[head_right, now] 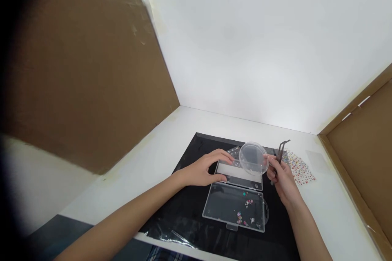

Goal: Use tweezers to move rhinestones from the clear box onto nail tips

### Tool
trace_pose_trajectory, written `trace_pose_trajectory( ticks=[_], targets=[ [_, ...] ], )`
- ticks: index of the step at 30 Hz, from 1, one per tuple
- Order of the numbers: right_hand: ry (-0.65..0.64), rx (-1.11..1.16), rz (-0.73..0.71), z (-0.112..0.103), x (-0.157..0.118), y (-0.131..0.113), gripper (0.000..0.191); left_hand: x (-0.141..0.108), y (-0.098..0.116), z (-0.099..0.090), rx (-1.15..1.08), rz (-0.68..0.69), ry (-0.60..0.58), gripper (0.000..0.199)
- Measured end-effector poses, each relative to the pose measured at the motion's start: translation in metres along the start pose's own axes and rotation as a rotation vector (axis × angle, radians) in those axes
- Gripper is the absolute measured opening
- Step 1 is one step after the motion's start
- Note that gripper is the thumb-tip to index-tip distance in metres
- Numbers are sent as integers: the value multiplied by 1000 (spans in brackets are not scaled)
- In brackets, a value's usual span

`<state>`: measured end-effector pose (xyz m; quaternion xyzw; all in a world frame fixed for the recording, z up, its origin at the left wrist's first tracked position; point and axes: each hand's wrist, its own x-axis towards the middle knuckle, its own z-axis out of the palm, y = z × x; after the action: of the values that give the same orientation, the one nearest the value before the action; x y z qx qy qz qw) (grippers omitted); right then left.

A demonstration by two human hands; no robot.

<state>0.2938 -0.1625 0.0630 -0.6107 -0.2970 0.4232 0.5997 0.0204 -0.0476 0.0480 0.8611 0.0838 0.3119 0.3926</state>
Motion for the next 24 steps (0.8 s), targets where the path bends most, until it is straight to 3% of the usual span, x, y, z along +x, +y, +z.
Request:
trace_pose_trajectory(
  ticks=[4, 9, 12, 15, 18, 21, 24],
  targets=[
    [13, 18, 4, -1, 2, 0, 54, 1, 4, 2, -137, -28, -69, 8],
    [9, 23, 0, 1, 2, 1, 52, 1, 2, 6, -209, -72, -91, 9],
    [13, 22, -4, 1, 2, 2, 53, 0, 1, 7, -208, -127, -97, 26],
    [21, 18, -1, 2, 0, 1, 56, -2, 1, 8, -218, -178, -47, 10],
    [26, 11, -3, 4, -1, 2, 57, -2, -2, 9, -222, -193, 0, 12],
    [10, -3, -4, 6, -4, 3, 55, -1, -8, 13, -203, -203, 26, 49],
    [-19, -28, 7, 9, -7, 3, 57, 1, -10, 19, -350, -250, 166, 53]
  ],
)
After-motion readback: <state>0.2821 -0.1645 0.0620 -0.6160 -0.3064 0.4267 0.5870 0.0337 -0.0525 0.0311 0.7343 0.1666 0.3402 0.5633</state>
